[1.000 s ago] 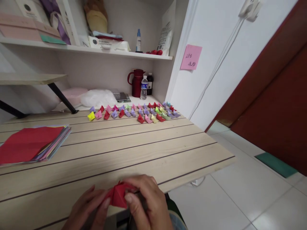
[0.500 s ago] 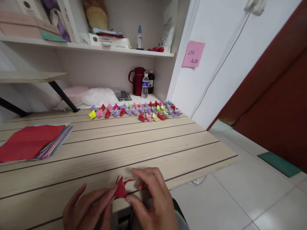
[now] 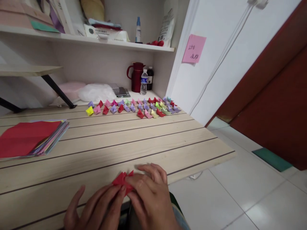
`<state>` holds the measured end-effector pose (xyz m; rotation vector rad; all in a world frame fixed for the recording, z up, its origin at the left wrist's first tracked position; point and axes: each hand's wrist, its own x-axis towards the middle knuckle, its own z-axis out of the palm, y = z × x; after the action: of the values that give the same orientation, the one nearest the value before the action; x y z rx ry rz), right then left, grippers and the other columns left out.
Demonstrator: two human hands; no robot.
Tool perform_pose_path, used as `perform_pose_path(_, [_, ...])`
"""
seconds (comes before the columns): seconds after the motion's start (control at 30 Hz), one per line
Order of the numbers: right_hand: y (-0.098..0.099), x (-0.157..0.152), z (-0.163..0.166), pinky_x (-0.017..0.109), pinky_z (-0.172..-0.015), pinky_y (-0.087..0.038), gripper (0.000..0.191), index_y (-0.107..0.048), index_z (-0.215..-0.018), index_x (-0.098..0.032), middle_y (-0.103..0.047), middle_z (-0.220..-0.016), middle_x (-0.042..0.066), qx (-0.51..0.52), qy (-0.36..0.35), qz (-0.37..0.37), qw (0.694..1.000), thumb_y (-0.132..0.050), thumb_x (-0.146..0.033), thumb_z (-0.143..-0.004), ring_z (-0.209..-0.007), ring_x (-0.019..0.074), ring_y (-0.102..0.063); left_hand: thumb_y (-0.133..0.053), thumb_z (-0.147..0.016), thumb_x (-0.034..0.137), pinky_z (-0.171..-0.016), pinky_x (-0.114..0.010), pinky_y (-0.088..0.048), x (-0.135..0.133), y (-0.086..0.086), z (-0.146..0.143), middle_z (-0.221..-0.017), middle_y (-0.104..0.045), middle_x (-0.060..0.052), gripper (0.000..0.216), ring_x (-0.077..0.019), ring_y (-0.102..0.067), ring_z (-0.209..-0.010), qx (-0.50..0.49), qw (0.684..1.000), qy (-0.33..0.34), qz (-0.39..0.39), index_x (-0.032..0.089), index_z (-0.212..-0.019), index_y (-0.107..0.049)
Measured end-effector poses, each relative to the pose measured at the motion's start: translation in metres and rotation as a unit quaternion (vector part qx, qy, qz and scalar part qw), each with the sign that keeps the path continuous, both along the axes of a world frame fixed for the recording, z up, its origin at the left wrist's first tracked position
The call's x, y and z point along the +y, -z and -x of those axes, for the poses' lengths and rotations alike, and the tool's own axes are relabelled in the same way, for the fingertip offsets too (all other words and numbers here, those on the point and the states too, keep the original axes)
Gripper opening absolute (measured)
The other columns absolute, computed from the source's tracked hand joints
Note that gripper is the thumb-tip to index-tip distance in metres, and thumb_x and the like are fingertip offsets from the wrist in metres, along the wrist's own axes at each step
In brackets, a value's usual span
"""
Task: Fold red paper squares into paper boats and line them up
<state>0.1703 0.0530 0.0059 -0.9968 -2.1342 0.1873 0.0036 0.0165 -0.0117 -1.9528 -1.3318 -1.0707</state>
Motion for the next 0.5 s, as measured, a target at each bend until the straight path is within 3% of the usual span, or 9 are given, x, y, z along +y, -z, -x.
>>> perform_pose_path(0.17, [0.005, -0.004, -0.004, 0.046, -0.101, -0.039, 0.050, -0.046, -0.135, -0.028, -0.064, -0.123, 0.006, 0.020, 0.024, -0.005, 0.999, -0.064, -0.018, -0.090, -0.119, 0.0259, -0.053, -0.053, -0.089, 0.010, -0.117, -0.050, -0.021, 0.000, 0.007, 0.001, -0.092, -0.078, -0.002, 0.024, -0.0157, -0.069, -0.085, -0.005, 1.000, 0.016, 0.011, 0.020, -0.094, -0.074])
perform_pose_path(0.33, [0.008, -0.010, -0.004, 0.042, -0.100, -0.043, 0.044, -0.050, -0.133, -0.029, -0.042, -0.143, 0.008, 0.055, 0.064, 0.020, 0.996, -0.061, -0.019, -0.091, -0.131, 0.0272, -0.041, -0.055, -0.088, 0.011, -0.118, -0.047, -0.022, 0.001, 0.011, 0.006, -0.099, -0.077, -0.002, 0.026, -0.0145, -0.068, -0.089, 0.020, 0.999, 0.027, 0.018, 0.021, -0.104, -0.073])
perform_pose_path(0.5, [0.007, -0.009, -0.008, 0.044, -0.099, -0.041, 0.040, -0.052, -0.129, -0.030, -0.052, -0.132, 0.007, 0.012, 0.015, 0.013, 1.000, -0.061, -0.019, -0.092, -0.123, 0.0267, -0.047, -0.067, -0.085, 0.018, -0.113, -0.041, -0.031, 0.000, 0.014, 0.012, -0.105, -0.073, -0.010, 0.034, -0.0159, -0.064, -0.098, -0.001, 0.999, 0.041, 0.016, 0.011, -0.118, -0.064])
